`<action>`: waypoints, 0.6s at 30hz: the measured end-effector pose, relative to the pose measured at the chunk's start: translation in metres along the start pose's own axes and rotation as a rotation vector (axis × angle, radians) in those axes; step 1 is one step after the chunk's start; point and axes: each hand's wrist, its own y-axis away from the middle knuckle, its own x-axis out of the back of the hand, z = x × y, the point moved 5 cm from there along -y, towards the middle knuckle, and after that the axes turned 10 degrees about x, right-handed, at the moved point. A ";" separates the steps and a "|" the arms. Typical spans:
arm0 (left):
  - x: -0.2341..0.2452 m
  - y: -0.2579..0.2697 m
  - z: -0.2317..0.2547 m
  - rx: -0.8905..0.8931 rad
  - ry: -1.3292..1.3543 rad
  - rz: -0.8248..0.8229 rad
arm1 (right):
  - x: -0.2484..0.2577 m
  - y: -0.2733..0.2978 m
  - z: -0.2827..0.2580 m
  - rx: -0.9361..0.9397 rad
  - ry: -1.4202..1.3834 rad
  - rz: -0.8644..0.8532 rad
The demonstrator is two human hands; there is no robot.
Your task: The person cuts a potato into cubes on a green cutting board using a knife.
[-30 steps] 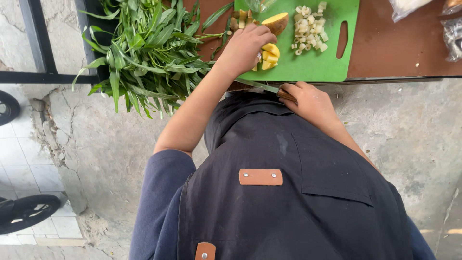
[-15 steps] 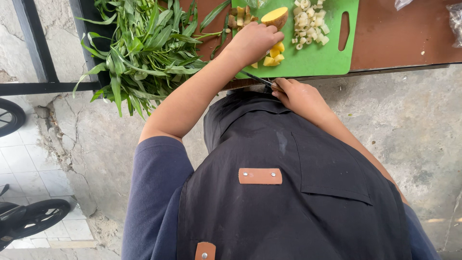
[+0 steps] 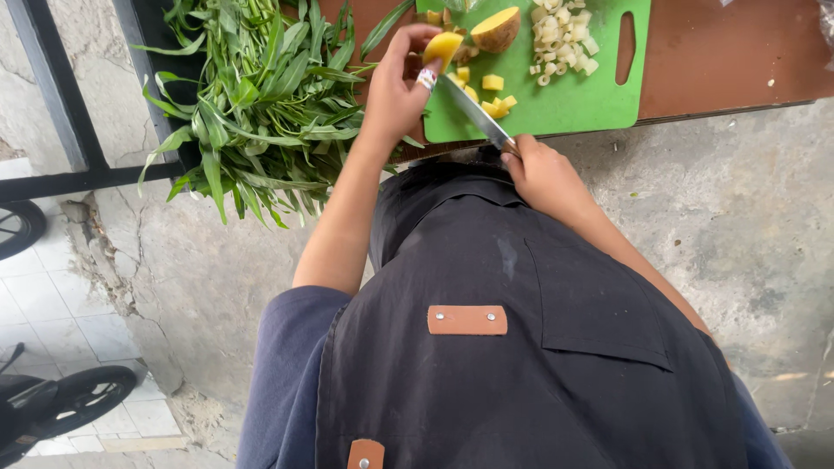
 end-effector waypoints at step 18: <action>-0.030 0.084 -0.026 -0.380 -0.753 0.138 | 0.012 0.022 0.007 0.019 0.129 0.112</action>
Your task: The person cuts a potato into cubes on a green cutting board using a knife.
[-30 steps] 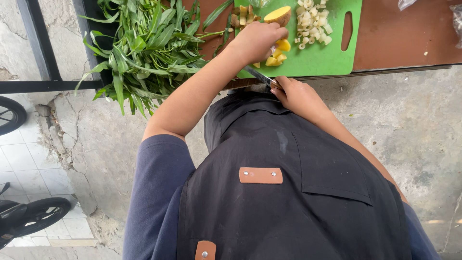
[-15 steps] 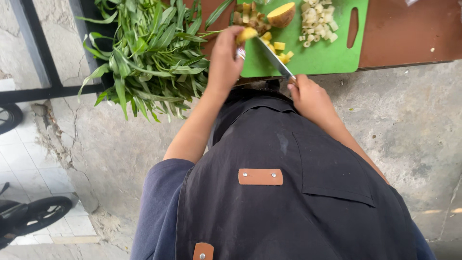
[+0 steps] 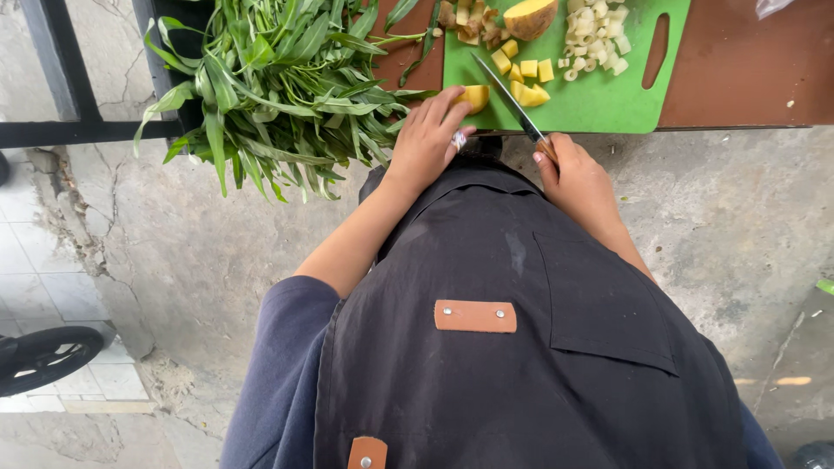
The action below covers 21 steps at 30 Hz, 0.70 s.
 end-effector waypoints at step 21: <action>-0.004 -0.016 -0.011 0.334 0.206 0.062 | -0.009 -0.011 -0.018 0.155 0.085 -0.043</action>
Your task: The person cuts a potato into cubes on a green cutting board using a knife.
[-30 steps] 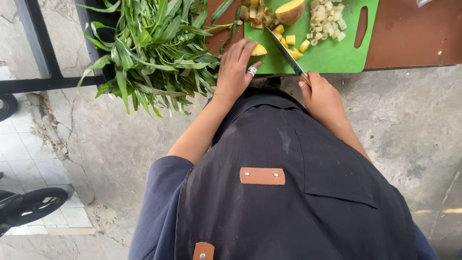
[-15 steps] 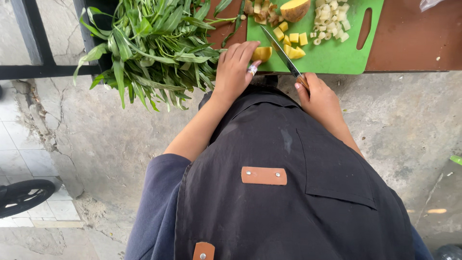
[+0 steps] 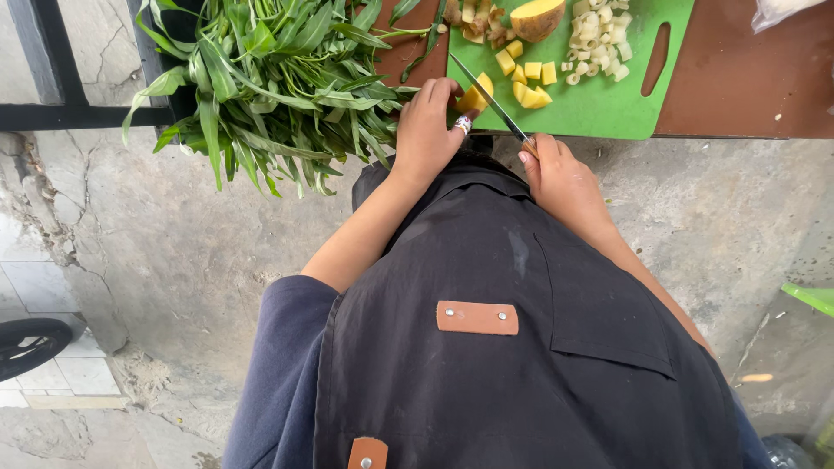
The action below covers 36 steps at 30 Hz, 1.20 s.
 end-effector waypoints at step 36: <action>0.006 -0.006 0.003 -0.031 0.022 -0.009 | -0.016 -0.055 0.017 0.003 -0.061 -0.205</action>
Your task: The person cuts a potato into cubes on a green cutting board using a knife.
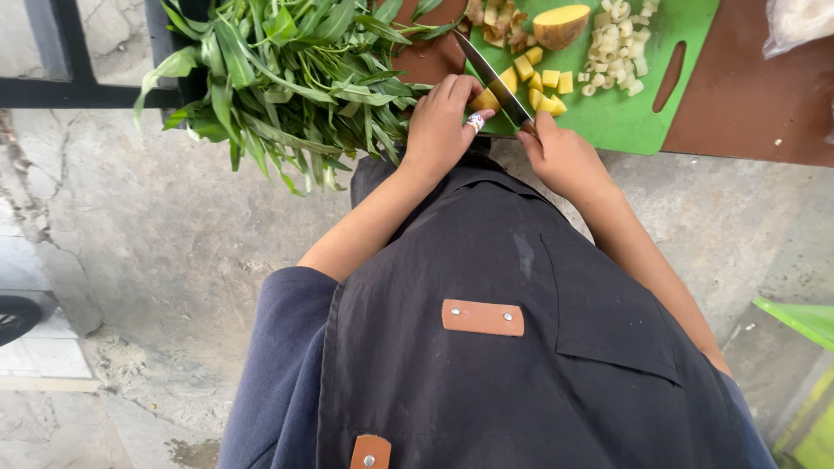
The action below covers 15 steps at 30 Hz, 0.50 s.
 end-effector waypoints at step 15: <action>0.004 -0.028 0.016 -0.368 -0.171 -0.165 | 0.025 0.057 0.003 -0.162 -0.146 0.254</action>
